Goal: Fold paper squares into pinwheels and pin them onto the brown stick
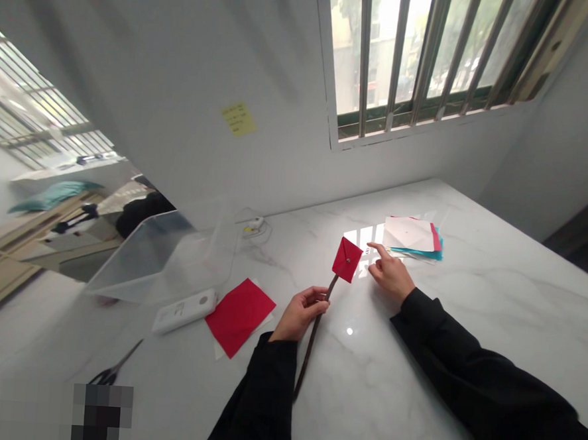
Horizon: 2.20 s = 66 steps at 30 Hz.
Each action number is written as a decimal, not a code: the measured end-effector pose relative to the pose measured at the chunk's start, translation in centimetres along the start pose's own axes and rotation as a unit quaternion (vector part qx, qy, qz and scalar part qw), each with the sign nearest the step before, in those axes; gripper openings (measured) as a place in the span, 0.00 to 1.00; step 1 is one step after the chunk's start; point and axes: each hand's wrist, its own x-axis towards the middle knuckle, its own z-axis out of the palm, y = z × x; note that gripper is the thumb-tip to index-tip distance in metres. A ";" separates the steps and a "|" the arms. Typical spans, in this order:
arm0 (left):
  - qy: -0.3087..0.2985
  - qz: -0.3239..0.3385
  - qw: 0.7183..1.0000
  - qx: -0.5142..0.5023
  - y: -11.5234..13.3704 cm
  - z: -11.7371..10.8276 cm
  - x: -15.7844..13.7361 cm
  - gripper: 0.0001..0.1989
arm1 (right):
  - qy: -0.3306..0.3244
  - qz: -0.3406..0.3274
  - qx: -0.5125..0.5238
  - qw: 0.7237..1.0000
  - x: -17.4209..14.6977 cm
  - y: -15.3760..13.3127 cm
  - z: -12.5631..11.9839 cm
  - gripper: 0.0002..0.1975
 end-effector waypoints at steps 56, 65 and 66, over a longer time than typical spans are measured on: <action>0.008 0.002 1.000 -0.027 0.1 0.2 0.0 0.23 | -0.036 0.010 0.031 0.999 0.1 0.3 0.7 0.18; 0.004 0.003 0.999 -0.039 -0.2 -0.1 0.2 0.22 | -0.107 0.005 -0.023 0.994 0.0 0.0 0.2 0.11; 0.006 0.004 0.999 -0.048 -0.2 0.0 0.2 0.22 | -0.126 0.003 -0.027 0.992 0.0 0.1 0.3 0.11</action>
